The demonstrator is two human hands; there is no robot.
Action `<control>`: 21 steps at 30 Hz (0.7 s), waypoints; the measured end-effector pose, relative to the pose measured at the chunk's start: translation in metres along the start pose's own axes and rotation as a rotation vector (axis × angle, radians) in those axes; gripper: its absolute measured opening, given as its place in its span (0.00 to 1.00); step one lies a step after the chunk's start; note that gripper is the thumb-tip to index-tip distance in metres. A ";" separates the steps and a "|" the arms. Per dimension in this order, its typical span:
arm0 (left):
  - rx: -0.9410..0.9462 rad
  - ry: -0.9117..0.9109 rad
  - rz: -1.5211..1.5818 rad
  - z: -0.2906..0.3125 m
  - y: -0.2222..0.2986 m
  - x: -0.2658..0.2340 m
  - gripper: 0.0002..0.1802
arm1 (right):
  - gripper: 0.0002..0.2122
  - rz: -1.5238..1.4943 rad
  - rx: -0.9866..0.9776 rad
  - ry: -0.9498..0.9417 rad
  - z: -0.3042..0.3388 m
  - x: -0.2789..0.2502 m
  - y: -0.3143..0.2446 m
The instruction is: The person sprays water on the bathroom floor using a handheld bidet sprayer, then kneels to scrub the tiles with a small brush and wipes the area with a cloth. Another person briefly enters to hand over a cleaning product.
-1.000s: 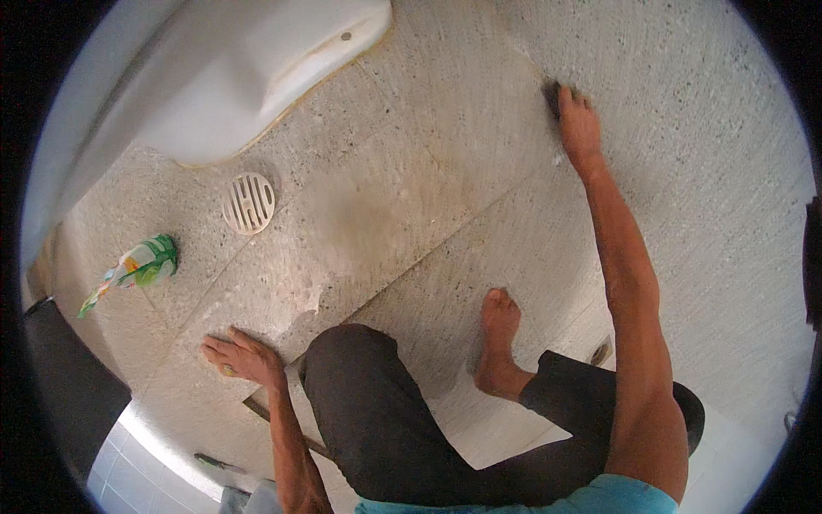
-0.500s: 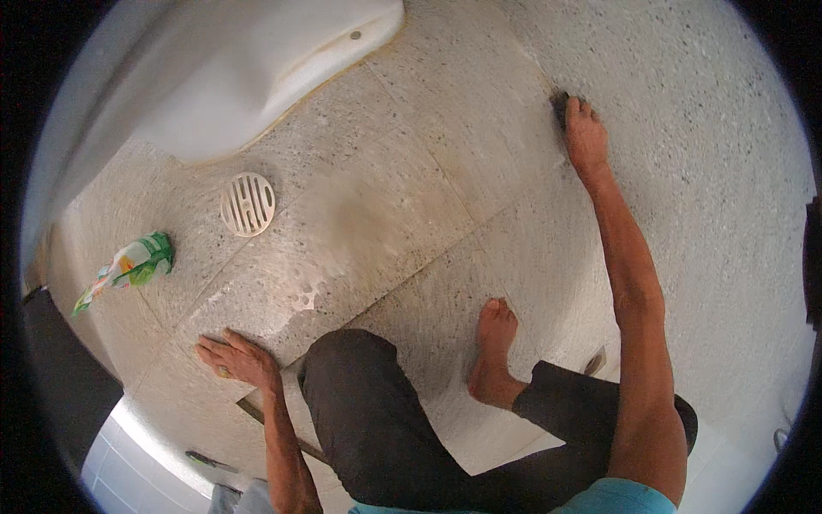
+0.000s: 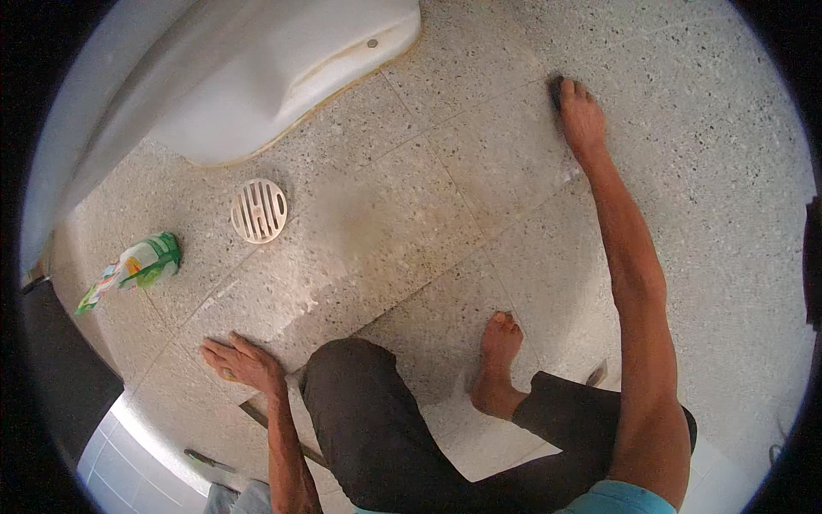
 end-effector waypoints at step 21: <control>-0.022 -0.027 0.035 -0.001 0.000 -0.001 0.41 | 0.14 -0.043 0.109 -0.136 0.042 0.000 0.016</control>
Point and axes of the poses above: each hand's wrist, its own z-axis away from the middle knuckle, its own x-axis out of the palm, y = z × x, the point moved 6 cm from there along -z, towards the middle knuckle, and after that the axes turned 8 degrees about y, right-handed, at the moved point
